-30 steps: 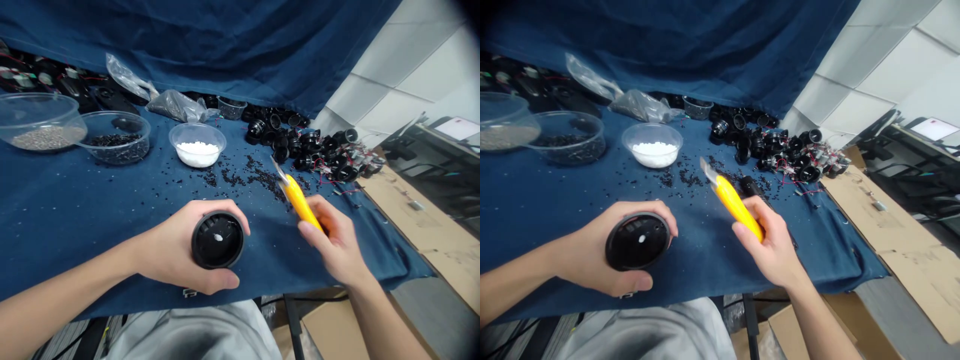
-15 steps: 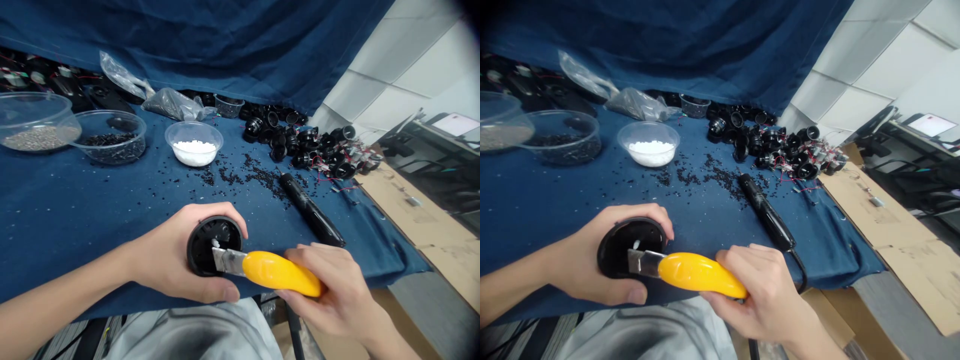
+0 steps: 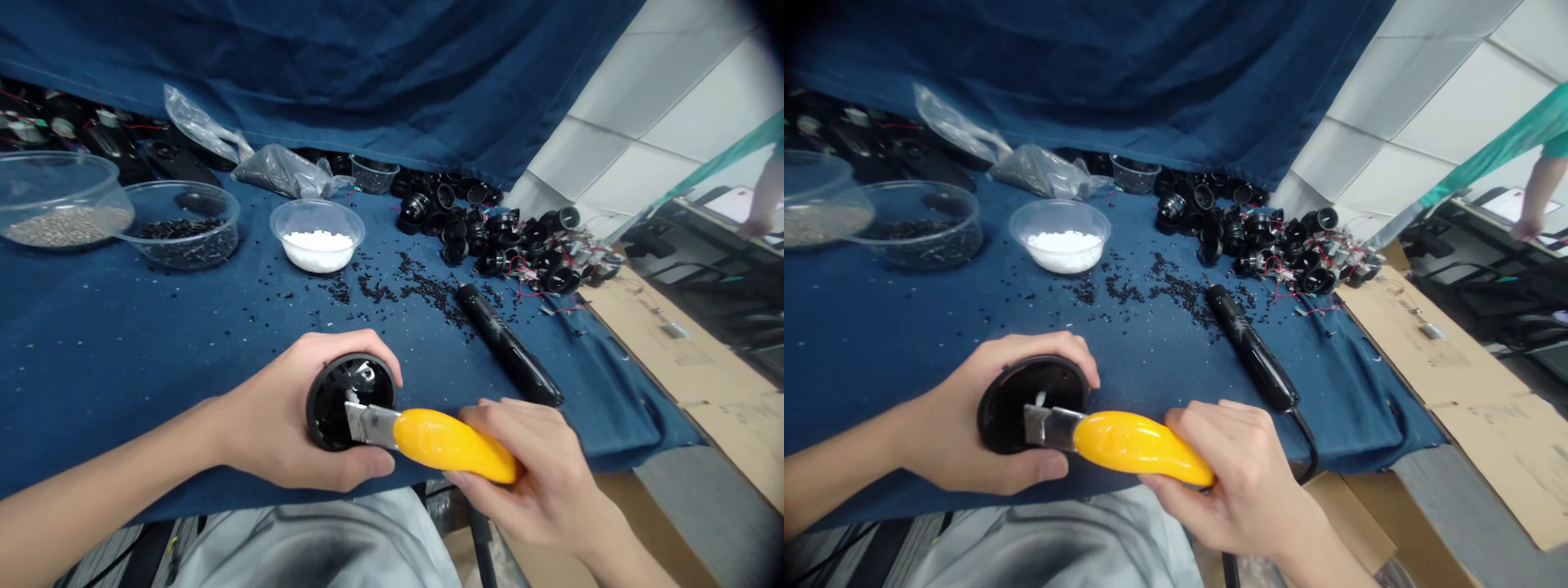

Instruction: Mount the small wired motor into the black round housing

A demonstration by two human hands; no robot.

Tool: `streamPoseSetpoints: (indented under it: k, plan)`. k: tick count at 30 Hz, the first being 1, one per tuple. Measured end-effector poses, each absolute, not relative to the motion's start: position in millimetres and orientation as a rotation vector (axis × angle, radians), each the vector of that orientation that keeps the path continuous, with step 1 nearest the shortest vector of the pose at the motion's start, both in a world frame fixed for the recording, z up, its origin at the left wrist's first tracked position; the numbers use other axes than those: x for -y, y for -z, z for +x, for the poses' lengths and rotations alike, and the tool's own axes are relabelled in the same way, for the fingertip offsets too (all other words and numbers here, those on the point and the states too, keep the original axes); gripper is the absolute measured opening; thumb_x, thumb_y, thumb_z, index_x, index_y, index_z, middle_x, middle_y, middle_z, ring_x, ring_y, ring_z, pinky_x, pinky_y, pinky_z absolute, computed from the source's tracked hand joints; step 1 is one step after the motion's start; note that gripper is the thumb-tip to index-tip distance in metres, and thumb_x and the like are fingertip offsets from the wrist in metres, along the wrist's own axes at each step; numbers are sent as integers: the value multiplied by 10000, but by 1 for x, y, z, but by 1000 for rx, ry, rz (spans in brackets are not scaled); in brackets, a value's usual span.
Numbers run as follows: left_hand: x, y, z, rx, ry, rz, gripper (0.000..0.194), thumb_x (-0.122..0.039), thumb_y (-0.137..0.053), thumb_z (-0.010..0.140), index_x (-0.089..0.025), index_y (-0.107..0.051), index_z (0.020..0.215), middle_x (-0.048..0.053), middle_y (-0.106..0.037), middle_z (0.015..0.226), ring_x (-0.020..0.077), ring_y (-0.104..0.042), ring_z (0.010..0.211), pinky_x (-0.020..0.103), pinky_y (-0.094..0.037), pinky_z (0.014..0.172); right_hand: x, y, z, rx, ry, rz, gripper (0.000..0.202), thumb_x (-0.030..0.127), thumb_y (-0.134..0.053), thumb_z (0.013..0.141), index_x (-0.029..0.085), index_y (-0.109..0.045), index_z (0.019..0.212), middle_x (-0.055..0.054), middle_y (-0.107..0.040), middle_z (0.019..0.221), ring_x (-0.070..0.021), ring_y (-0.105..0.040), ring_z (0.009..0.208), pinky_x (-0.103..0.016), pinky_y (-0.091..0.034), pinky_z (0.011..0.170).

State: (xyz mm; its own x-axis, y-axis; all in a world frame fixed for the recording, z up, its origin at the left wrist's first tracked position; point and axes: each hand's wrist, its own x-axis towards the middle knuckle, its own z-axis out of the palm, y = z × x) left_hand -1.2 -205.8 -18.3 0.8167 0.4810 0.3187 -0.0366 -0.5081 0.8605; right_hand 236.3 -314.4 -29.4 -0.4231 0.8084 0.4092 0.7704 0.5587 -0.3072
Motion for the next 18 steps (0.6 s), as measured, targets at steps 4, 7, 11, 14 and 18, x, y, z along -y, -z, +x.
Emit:
streamPoseSetpoints:
  k: [4,7,11,14,18]
  plan:
    - [206,20,0,-330,-702,2007,332,-273,-708,705,-158,-516,951,18,-602,810,125,-547,652,227,-445,569,315,32,233,2260,-69,-1268,158,320,-569,873,188,-483,881,-7,-571,694,-119,-399,506,-267,-282,507]
    - [206,20,0,-350,-716,2014,329,-266,-710,697,-160,-525,948,15,-608,799,126,-557,646,228,-447,564,316,33,232,2254,-80,-1262,154,307,-576,869,190,-476,882,-16,-589,719,-121,-419,515,-270,-293,510]
    - [209,17,0,-420,-761,2010,291,-263,-701,690,-168,-554,923,19,-630,808,135,-575,662,243,-459,597,318,35,228,2206,-86,-1273,147,277,-590,866,199,-466,877,-3,-577,694,-122,-455,526,-266,-320,515]
    - [211,14,0,-486,-782,2005,266,-283,-698,689,-172,-574,896,27,-643,814,149,-582,685,264,-470,633,319,36,226,2177,-75,-1287,138,286,-583,870,197,-480,900,-3,-582,688,-125,-477,524,-264,-329,504]
    - [212,14,0,-498,-763,1976,315,-317,-727,678,-176,-580,920,26,-645,823,151,-579,689,266,-470,636,319,36,225,2188,-82,-1273,138,298,-575,868,201,-478,883,-8,-609,704,-126,-492,520,-268,-343,507]
